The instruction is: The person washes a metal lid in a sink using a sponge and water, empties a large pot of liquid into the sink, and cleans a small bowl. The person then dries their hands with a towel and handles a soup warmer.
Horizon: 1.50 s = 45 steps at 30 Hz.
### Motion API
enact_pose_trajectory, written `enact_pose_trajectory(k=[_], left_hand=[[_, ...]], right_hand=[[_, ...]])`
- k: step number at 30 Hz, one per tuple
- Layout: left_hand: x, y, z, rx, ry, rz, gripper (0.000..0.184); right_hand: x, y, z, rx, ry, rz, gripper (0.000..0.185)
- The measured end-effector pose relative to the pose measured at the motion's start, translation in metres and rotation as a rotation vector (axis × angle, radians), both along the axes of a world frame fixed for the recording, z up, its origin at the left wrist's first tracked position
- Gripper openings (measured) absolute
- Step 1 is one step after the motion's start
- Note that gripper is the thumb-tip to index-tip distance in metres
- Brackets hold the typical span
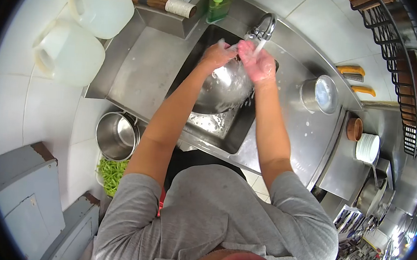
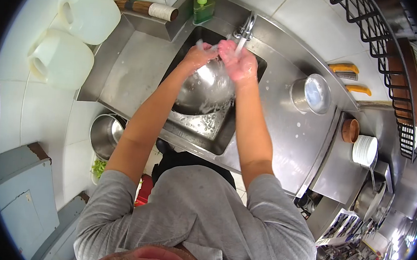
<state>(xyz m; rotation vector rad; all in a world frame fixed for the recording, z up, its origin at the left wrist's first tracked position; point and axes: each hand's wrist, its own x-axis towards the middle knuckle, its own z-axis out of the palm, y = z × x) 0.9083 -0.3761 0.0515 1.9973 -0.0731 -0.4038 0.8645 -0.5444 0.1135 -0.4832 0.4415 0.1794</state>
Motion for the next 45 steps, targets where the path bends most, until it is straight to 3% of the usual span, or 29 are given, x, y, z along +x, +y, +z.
enact_pose_trajectory(k=[2, 3, 6, 10, 11, 14, 15, 17, 19, 20, 22, 23, 26, 27, 30, 31, 32, 33, 34, 35, 38, 41, 45], left_hand=[[-0.006, -0.001, 0.008, 0.043, -0.028, 0.015, 0.065], [-0.011, -0.002, 0.018, 0.035, 0.005, 0.031, 0.061], [-0.013, -0.001, 0.022, 0.056, 0.008, 0.038, 0.061], [-0.014, 0.000, 0.025, 0.097, -0.028, 0.065, 0.066], [-0.016, 0.000, 0.025, 0.109, -0.016, 0.069, 0.069], [-0.013, 0.004, 0.023, 0.093, -0.015, 0.063, 0.064], [-0.014, 0.005, 0.025, 0.081, 0.006, 0.058, 0.064], [-0.014, 0.008, 0.030, 0.057, 0.045, 0.040, 0.064], [0.004, 0.009, -0.015, 0.025, 0.073, -0.030, 0.066], [0.011, 0.009, -0.031, 0.010, 0.087, -0.062, 0.067], [-0.017, 0.005, 0.019, 0.019, 0.030, 0.039, 0.065], [-0.019, 0.006, 0.027, -0.033, 0.068, 0.024, 0.063], [-0.010, 0.003, 0.011, -0.185, 0.205, -0.003, 0.073], [-0.013, 0.001, 0.011, -0.232, 0.216, 0.015, 0.074], [-0.028, -0.013, 0.016, -0.294, 0.205, -0.008, 0.078], [-0.039, -0.021, 0.021, -0.301, 0.195, -0.025, 0.079], [-0.056, -0.034, 0.023, -0.267, 0.143, -0.065, 0.064], [-0.070, -0.042, 0.037, -0.234, 0.110, -0.271, 0.042], [-0.087, -0.061, 0.038, -0.063, -0.171, -0.332, 0.032], [-0.109, -0.073, 0.044, 0.015, -0.356, -0.394, 0.032], [-0.156, -0.092, 0.070, 0.063, -0.246, -0.492, 0.023], [-0.184, -0.092, 0.075, 0.093, -0.289, -0.601, 0.027], [-0.192, -0.061, 0.060, -0.013, -0.135, -0.699, 0.046]], right_hand=[[0.003, 0.007, -0.023, 0.232, 0.124, -0.380, 0.047], [0.008, 0.010, -0.020, 0.135, 0.123, -0.383, 0.050], [0.041, 0.002, -0.004, 0.408, -0.076, -0.455, 0.048], [0.056, 0.003, 0.000, 0.079, 0.119, -0.612, 0.043], [0.053, -0.005, -0.019, 0.099, 0.102, -0.429, 0.043], [0.029, -0.001, -0.008, 0.037, 0.065, -0.194, 0.037], [0.029, 0.003, -0.006, -0.074, 0.085, -0.266, 0.037], [0.020, -0.002, 0.003, -0.134, -0.060, 0.057, 0.036], [0.003, -0.006, 0.035, -0.177, -0.100, 0.511, 0.035], [0.007, -0.011, 0.028, -0.305, -0.084, 0.418, 0.035], [0.021, -0.024, -0.001, -0.558, -0.045, 0.221, 0.035], [0.024, -0.030, -0.012, -0.450, -0.036, 0.115, 0.036], [-0.005, -0.028, 0.042, -0.375, -0.209, 0.571, 0.036], [-0.003, -0.028, 0.035, -0.552, -0.245, 0.455, 0.049], [-0.008, -0.044, 0.035, -1.257, 0.253, 0.273, 0.068], [-0.012, -0.059, 0.018, -1.152, 0.294, 0.322, 0.087], [-0.015, -0.067, 0.018, -1.129, 0.314, 0.373, 0.087], [-0.025, -0.073, 0.020, -1.104, 0.341, 0.426, 0.086], [-0.037, -0.076, 0.024, -1.079, 0.372, 0.473, 0.086], [-0.048, -0.075, 0.039, -1.045, 0.364, 0.570, 0.068], [-0.067, -0.119, 0.011, -0.929, 0.305, 0.666, 0.040], [-0.101, -0.135, 0.008, -0.902, 0.279, 0.526, 0.023], [-0.146, -0.109, 0.042, -1.045, 0.230, 0.163, 0.029]])
